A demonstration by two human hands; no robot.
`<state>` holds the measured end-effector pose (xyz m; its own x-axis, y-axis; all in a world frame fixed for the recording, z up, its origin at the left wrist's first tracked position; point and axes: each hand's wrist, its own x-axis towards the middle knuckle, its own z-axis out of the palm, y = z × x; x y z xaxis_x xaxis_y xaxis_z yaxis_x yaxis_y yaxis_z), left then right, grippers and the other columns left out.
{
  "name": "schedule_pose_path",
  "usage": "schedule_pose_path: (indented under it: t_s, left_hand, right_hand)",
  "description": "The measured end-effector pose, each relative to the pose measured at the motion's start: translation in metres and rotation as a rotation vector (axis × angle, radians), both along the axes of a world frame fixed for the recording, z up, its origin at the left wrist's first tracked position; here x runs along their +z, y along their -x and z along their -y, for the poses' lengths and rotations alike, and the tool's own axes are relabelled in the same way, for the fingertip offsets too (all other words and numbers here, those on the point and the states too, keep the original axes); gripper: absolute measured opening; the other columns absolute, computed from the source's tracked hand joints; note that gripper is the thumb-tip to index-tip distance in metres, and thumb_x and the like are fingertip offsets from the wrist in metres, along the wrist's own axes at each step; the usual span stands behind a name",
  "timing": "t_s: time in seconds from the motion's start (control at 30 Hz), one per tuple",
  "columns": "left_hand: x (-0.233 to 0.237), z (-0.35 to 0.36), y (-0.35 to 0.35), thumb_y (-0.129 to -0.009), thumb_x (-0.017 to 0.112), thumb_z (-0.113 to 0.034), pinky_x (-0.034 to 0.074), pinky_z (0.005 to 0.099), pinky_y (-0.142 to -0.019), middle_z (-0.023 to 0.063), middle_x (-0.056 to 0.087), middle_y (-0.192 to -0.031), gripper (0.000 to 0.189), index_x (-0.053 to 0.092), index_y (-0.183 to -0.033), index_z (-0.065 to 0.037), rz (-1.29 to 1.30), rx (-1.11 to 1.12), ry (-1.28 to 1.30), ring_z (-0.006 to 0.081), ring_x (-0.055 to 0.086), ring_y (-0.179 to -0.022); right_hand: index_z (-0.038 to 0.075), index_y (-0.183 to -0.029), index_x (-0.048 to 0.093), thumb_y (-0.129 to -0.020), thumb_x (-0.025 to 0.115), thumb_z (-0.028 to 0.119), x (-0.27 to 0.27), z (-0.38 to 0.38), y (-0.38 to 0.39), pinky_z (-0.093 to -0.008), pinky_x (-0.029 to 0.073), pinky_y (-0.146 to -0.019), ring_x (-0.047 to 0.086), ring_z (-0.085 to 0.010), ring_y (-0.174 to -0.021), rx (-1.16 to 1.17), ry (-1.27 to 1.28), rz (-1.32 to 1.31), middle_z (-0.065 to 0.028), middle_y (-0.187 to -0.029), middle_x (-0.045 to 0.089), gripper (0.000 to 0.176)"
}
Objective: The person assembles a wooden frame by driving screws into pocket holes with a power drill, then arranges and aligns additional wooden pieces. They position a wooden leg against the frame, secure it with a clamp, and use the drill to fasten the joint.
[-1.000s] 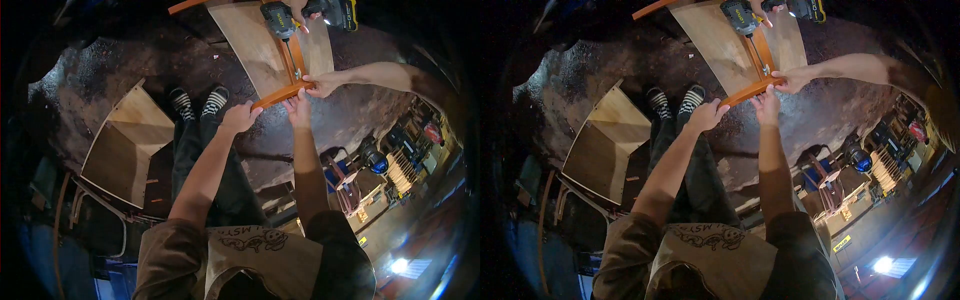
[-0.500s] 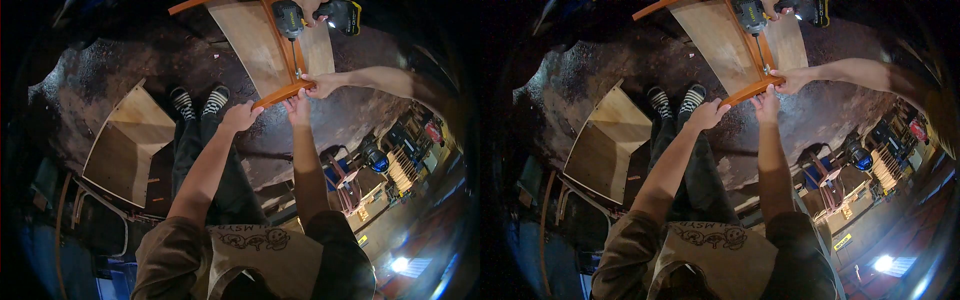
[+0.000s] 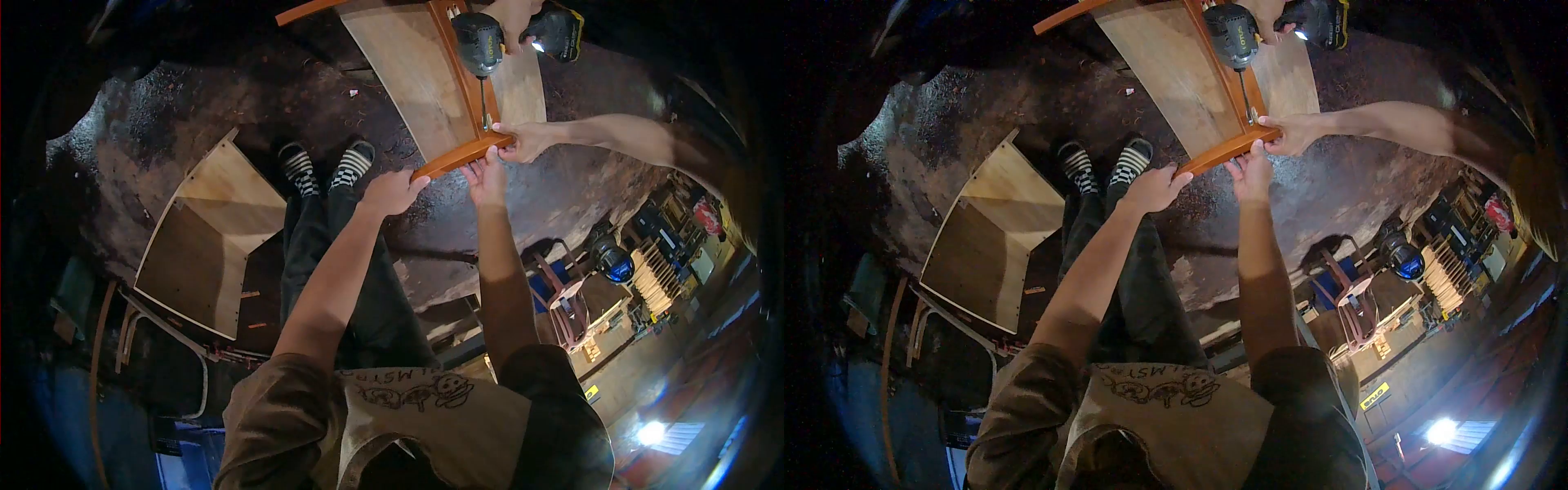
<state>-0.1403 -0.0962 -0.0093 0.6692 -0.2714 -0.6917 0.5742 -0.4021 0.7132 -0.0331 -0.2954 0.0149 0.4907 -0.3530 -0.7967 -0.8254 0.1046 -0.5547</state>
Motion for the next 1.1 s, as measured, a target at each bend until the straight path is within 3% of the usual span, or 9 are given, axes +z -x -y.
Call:
schedule_pose_path:
  t_s: [0.13, 0.27, 0.33, 0.47, 0.6, 0.67, 0.73, 1.07, 1.1]
  left_hand:
    - [0.0034, -0.0011, -0.0019, -0.102, 0.042, -0.055, 0.053, 0.0522, -0.087, 0.0296, 0.069, -0.097, 0.065, 0.060, -0.122, 0.004, -0.022, -0.007, 0.004, 0.0461, 0.067, -0.096]
    - [0.0055, -0.0015, -0.0012, -0.102, 0.042, -0.055, 0.052, 0.0529, -0.086, 0.0299, 0.069, -0.097, 0.063, 0.061, -0.118, 0.003, -0.011, 0.021, -0.011, 0.0463, 0.067, -0.096]
    - [0.0035, -0.0012, -0.0009, -0.100, 0.043, -0.057, 0.051, 0.0544, -0.089, 0.0273, 0.070, -0.102, 0.061, 0.063, -0.117, -0.002, -0.036, 0.013, 0.005, 0.0462, 0.066, -0.100]
    - [0.0007, -0.0002, 0.0007, -0.100, 0.043, -0.057, 0.051, 0.0547, -0.089, 0.0271, 0.070, -0.102, 0.061, 0.063, -0.118, -0.002, -0.032, 0.030, 0.016, 0.0462, 0.066, -0.100]
    - [0.0002, 0.0005, 0.0007, -0.101, 0.043, -0.054, 0.052, 0.0530, -0.083, 0.0269, 0.070, -0.095, 0.057, 0.062, -0.111, -0.001, 0.009, 0.043, -0.001, 0.0463, 0.066, -0.094]
    - [0.0007, 0.0002, -0.0009, -0.101, 0.043, -0.055, 0.052, 0.0529, -0.083, 0.0268, 0.070, -0.095, 0.058, 0.062, -0.110, -0.001, 0.004, 0.044, 0.001, 0.0464, 0.066, -0.094]
    - [0.0035, -0.0020, -0.0045, -0.100, 0.043, -0.057, 0.051, 0.0539, -0.091, 0.0270, 0.070, -0.104, 0.060, 0.065, -0.115, -0.003, -0.068, 0.007, 0.003, 0.0456, 0.066, -0.102]
    - [0.0045, -0.0031, -0.0068, -0.099, 0.043, -0.059, 0.051, 0.0547, -0.090, 0.0262, 0.070, -0.102, 0.059, 0.067, -0.111, -0.006, -0.069, 0.019, 0.000, 0.0454, 0.067, -0.100]
    - [0.0043, -0.0048, -0.0079, -0.100, 0.043, -0.058, 0.052, 0.0532, -0.088, 0.0274, 0.070, -0.099, 0.062, 0.065, -0.115, -0.002, -0.067, 0.002, 0.018, 0.0455, 0.067, -0.098]
  right_hand:
    - [0.008, -0.137, 0.048, -0.106, 0.045, 0.041, 0.0009, -0.0008, 0.0004, -0.0546, 0.051, -0.095, 0.056, -0.0291, -0.120, -0.006, -0.026, 0.007, -0.0129, -0.131, 0.057, 0.045]
    - [0.008, -0.138, 0.048, -0.106, 0.044, 0.041, 0.0002, -0.0008, 0.0000, -0.0536, 0.052, -0.095, 0.056, -0.0287, -0.120, -0.009, -0.027, 0.003, -0.0127, -0.132, 0.057, 0.045]
    - [0.009, -0.138, 0.048, -0.106, 0.044, 0.041, 0.0000, -0.0007, -0.0002, -0.0531, 0.052, -0.095, 0.055, -0.0285, -0.121, -0.010, -0.024, -0.007, -0.0124, -0.133, 0.057, 0.045]
    - [0.009, -0.139, 0.048, -0.106, 0.044, 0.042, -0.0013, -0.0006, 0.0000, -0.0520, 0.052, -0.095, 0.054, -0.0281, -0.123, -0.012, -0.021, -0.018, -0.0116, -0.135, 0.056, 0.046]
    - [0.010, -0.140, 0.047, -0.106, 0.044, 0.042, -0.0009, -0.0020, -0.0008, -0.0533, 0.050, -0.096, 0.053, -0.0284, -0.125, -0.011, -0.010, -0.029, -0.0115, -0.136, 0.055, 0.047]
    - [0.010, -0.140, 0.046, -0.107, 0.044, 0.042, 0.0038, -0.0073, -0.0015, -0.0545, 0.049, -0.096, 0.054, -0.0282, -0.124, -0.005, 0.000, -0.010, -0.0112, -0.135, 0.055, 0.047]
    - [0.010, -0.140, 0.047, -0.107, 0.044, 0.042, 0.0007, -0.0063, -0.0025, -0.0550, 0.049, -0.096, 0.055, -0.0279, -0.123, -0.015, 0.010, -0.017, -0.0109, -0.134, 0.056, 0.046]
    - [0.011, -0.137, 0.048, -0.106, 0.046, 0.040, -0.0030, -0.0051, -0.0032, -0.0519, 0.051, -0.092, 0.057, -0.0255, -0.117, -0.035, 0.029, -0.021, -0.0091, -0.129, 0.058, 0.043]
    - [0.011, -0.137, 0.048, -0.106, 0.046, 0.040, -0.0040, -0.0045, -0.0031, -0.0519, 0.051, -0.092, 0.057, -0.0255, -0.117, -0.035, 0.027, -0.020, -0.0091, -0.129, 0.058, 0.043]
